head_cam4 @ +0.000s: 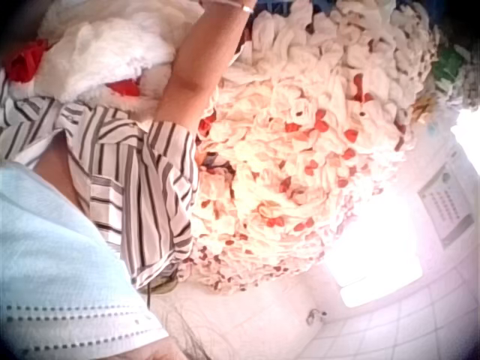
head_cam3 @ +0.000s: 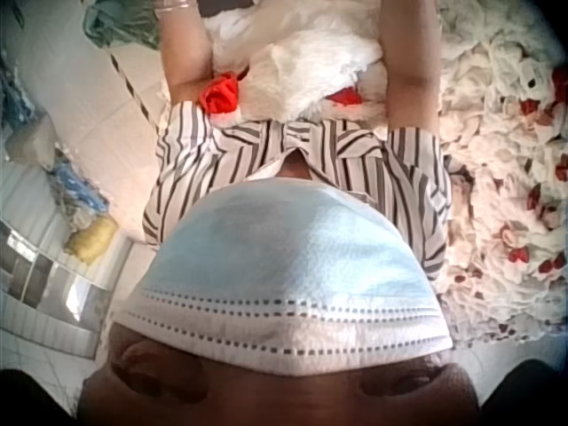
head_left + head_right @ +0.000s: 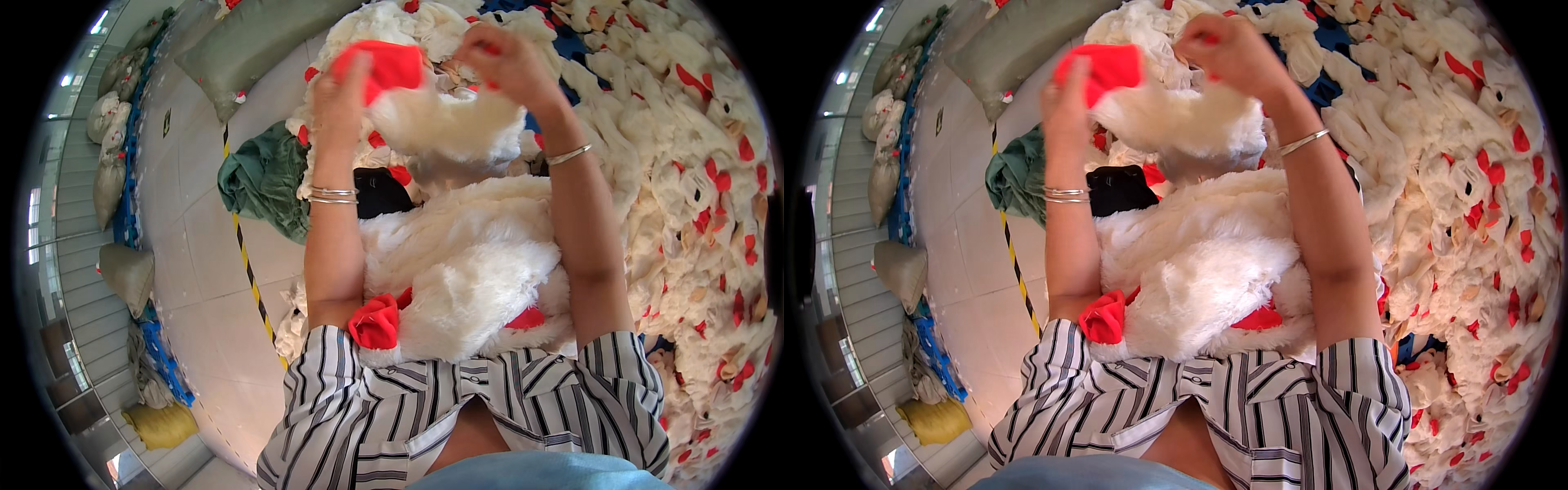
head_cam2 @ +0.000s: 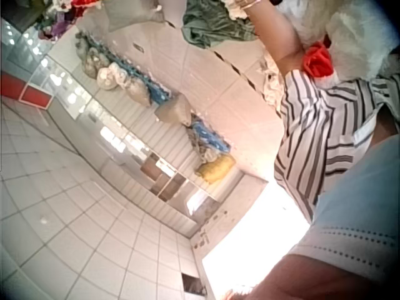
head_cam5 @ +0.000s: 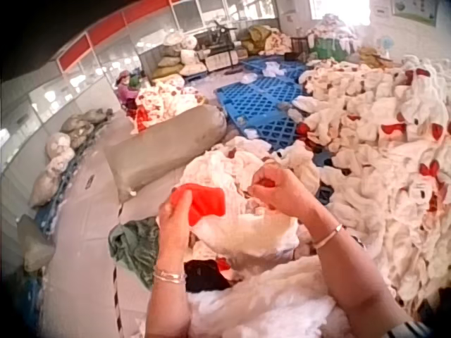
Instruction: The person sits on the floor and repeatedly picks up white stuffed animal bodies and red fabric pieces. They insert the red fabric into the head opening of the stuffed animal, pull it through, and adjust the ears and face. The person handles the items one at a time, repeating the process for multiple units.
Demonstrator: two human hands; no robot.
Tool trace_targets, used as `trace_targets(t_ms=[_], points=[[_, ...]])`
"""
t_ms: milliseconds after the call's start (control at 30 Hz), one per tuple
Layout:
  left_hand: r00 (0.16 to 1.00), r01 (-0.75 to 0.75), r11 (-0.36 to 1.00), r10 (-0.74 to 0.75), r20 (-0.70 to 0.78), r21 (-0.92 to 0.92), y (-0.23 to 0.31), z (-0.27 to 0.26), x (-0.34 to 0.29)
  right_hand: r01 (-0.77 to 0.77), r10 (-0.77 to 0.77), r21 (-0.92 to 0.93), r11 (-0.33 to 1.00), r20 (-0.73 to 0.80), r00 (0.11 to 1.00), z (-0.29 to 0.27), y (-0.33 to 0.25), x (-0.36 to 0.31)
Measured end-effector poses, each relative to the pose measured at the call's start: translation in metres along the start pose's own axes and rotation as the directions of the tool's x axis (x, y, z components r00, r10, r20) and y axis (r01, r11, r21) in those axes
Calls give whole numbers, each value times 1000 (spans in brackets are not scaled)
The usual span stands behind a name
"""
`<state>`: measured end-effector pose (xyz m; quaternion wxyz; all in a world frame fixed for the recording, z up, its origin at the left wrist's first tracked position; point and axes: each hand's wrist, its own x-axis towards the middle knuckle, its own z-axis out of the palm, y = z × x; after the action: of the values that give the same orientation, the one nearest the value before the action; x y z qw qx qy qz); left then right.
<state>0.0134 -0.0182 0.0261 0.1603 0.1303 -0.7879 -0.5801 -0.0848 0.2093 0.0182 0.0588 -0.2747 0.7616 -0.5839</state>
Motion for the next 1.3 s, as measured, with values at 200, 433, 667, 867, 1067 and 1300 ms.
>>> trace_targets(t_ms=[200,433,667,867,1067,1300], points=[[873,-375,667,22,-487,-643,-29,-65,35,-13,75,124,992,-512,856,-83,75,20],[925,-360,652,157,-347,-667,-15,-59,27,15,-120,-261,965,-391,912,-74,94,24],[941,-325,628,288,-177,-707,24,-33,-9,45,63,-461,886,216,974,8,2,-2],[933,-192,622,355,55,-759,35,15,-14,346,-299,-265,900,201,933,94,85,2],[996,-39,821,74,40,-569,-33,18,6,339,-220,134,931,-536,815,-108,10,11],[977,-6,972,56,206,-236,-50,52,20,287,-288,32,958,150,946,-73,-117,-73]])
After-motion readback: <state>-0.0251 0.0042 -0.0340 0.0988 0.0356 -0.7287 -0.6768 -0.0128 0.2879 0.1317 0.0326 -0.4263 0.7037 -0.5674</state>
